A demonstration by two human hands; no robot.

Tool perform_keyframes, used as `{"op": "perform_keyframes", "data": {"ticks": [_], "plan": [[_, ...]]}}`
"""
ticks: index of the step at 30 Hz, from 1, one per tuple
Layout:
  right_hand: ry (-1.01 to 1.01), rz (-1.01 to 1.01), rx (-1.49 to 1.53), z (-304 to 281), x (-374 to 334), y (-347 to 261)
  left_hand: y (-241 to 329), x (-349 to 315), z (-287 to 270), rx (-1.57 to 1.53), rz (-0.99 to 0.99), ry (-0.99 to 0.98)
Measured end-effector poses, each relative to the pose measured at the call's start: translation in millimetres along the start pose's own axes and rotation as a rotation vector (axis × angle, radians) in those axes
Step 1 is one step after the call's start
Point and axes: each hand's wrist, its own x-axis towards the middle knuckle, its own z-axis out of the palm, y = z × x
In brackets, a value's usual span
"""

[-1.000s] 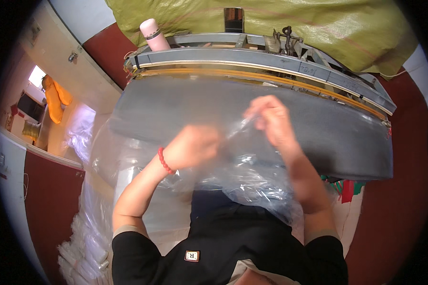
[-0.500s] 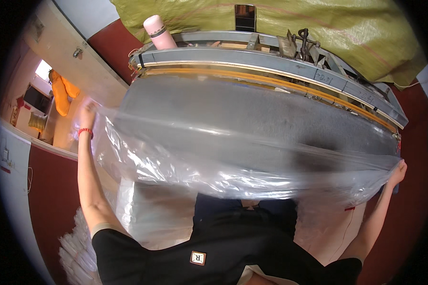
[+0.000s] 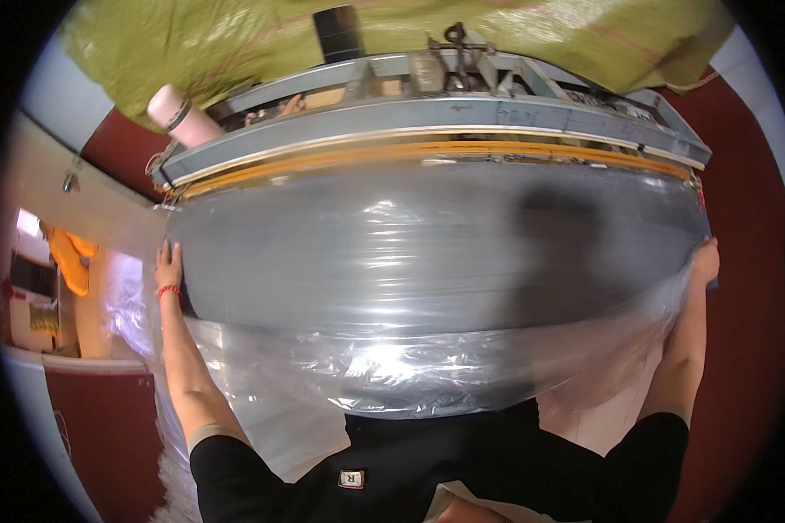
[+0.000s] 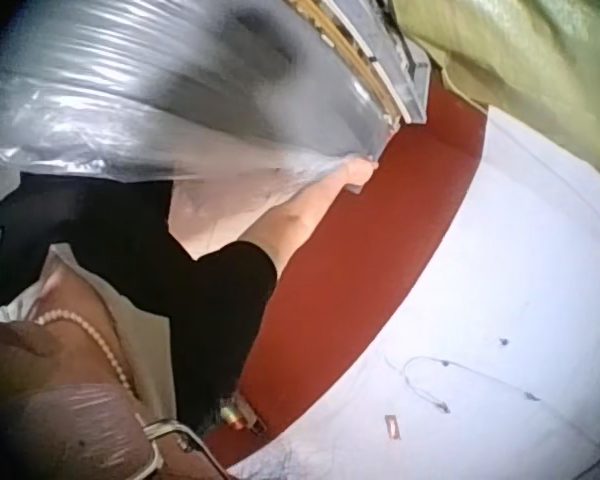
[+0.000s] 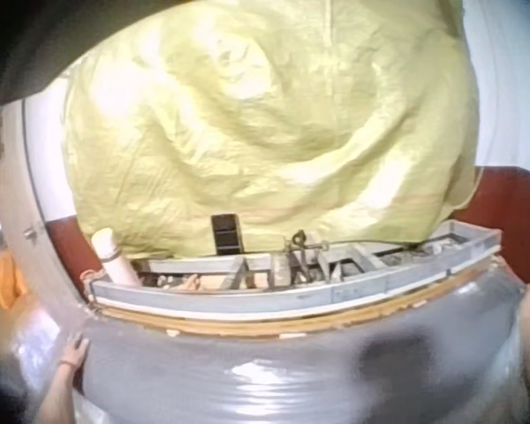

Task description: Sealing large plastic bags using a heat sealing machine.

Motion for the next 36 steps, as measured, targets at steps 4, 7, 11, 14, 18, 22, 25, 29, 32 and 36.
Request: {"op": "perform_keyframes", "data": {"ticks": [4, 7, 11, 14, 18, 22, 25, 29, 32, 36], "plan": [[-0.039, 0.018, -0.003, -15.4, 0.5, 8.9, 53.4, 0.0, 16.9, -0.009, -0.092, 0.126], [-0.036, -0.052, 0.052, -9.7, -9.0, -26.6, 87.0, -20.9, -1.0, -0.885, 0.108, 0.114], [0.008, -0.078, 0.086, -4.9, -0.5, -3.8, 334.9, -267.0, -69.8, -1.281, 0.583, -0.932], [0.019, -0.077, 0.158, -0.7, 1.7, -8.0, 386.3, -373.1, -63.3, -1.080, 0.972, -2.002], [0.022, -0.070, 0.181, -4.3, -1.7, -11.3, 442.0, -497.4, 3.1, -0.804, 1.172, -1.835], [0.028, -0.067, 0.198, -3.0, -2.6, -7.5, 492.5, -562.1, 45.8, -1.053, 0.890, -1.595], [0.016, -0.073, 0.202, -0.3, -1.5, -0.3, 502.8, -543.7, -24.7, -0.989, 0.904, -2.380], [0.012, -0.098, 0.168, -4.5, -0.4, 1.9, 459.6, -460.6, -104.1, -1.230, 1.680, -1.933], [0.004, -0.107, 0.196, -5.0, -1.0, -5.9, 327.0, -314.1, -132.7, -1.614, 1.571, -1.619], [-0.005, -0.104, 0.148, 1.6, 2.3, 1.4, 164.0, -204.4, -155.1, -1.837, 1.074, -0.954]]}}
